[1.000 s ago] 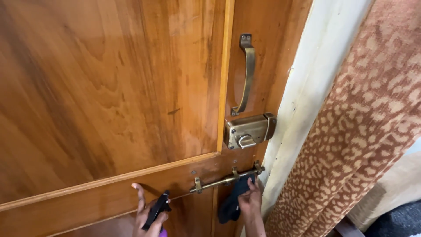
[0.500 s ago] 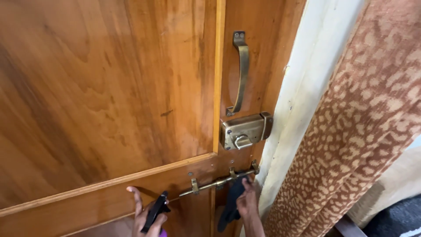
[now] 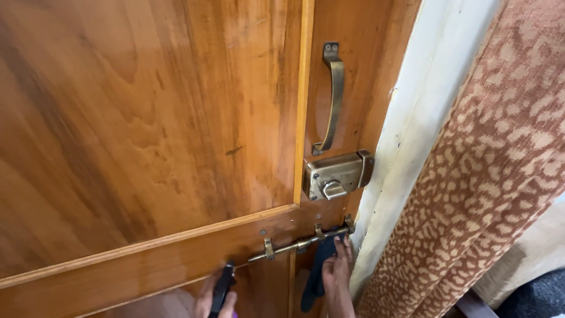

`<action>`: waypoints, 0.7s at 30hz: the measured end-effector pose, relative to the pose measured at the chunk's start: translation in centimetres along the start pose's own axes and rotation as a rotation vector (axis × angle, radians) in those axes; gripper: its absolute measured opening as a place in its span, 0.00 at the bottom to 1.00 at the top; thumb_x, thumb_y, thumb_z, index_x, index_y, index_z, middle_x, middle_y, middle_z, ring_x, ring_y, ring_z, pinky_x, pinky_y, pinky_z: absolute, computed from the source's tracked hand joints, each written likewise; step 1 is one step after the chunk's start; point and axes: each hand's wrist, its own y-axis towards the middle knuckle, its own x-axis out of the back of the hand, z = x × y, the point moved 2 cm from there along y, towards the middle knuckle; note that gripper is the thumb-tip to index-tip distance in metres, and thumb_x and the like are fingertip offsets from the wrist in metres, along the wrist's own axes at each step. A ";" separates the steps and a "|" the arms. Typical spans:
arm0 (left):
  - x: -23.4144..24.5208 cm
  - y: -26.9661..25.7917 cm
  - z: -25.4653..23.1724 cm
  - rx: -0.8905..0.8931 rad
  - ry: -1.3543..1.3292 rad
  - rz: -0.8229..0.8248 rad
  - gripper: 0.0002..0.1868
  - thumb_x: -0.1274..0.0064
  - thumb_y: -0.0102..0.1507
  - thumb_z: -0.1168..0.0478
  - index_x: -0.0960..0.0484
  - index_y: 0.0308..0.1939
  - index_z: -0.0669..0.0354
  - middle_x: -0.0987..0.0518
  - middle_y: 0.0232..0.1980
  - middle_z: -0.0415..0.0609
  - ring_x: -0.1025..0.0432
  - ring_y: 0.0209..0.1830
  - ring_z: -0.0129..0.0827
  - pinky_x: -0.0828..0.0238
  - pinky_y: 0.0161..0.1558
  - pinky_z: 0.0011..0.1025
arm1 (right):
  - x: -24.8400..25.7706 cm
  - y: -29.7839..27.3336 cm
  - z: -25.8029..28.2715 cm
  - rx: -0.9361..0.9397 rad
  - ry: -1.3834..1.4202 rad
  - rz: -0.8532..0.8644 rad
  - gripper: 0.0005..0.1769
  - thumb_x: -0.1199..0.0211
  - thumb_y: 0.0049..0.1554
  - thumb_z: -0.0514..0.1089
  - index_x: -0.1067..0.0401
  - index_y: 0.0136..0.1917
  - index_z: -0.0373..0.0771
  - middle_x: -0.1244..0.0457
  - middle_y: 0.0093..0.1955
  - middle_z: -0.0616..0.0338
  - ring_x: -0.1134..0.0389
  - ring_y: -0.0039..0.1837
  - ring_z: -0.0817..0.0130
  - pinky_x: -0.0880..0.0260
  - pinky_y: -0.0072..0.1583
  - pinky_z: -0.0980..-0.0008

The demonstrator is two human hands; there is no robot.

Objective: Cleaning a wooden door and its hardware using a spray bottle and a cloth.

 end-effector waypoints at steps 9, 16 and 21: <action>-5.4 -2.2 0.4 0.306 -0.473 0.249 0.42 0.45 0.53 0.65 0.33 0.73 0.62 0.23 0.70 0.57 0.22 0.47 0.36 0.28 0.51 0.32 | -1.1 -1.1 0.7 0.132 -0.081 -0.032 0.22 0.33 0.53 0.27 0.27 0.59 0.41 0.31 0.57 0.68 0.32 0.56 0.77 0.42 0.49 0.77; -5.6 -1.2 -0.9 0.210 -0.474 0.241 0.48 0.48 0.52 0.66 0.40 0.78 0.64 0.36 0.81 0.61 0.37 0.66 0.58 0.39 0.61 0.33 | -1.4 -1.7 0.7 0.139 -0.091 -0.078 0.17 0.31 0.52 0.29 0.24 0.54 0.39 0.30 0.52 0.62 0.30 0.54 0.72 0.30 0.56 0.77; -6.4 -1.4 -0.8 0.279 -0.471 0.229 0.45 0.49 0.51 0.64 0.38 0.74 0.67 0.45 0.83 0.58 0.45 0.80 0.37 0.35 0.61 0.31 | -1.6 -3.7 0.9 0.052 -0.239 -0.051 0.17 0.31 0.57 0.31 0.22 0.60 0.36 0.31 0.51 0.57 0.43 0.44 0.66 0.47 0.43 0.67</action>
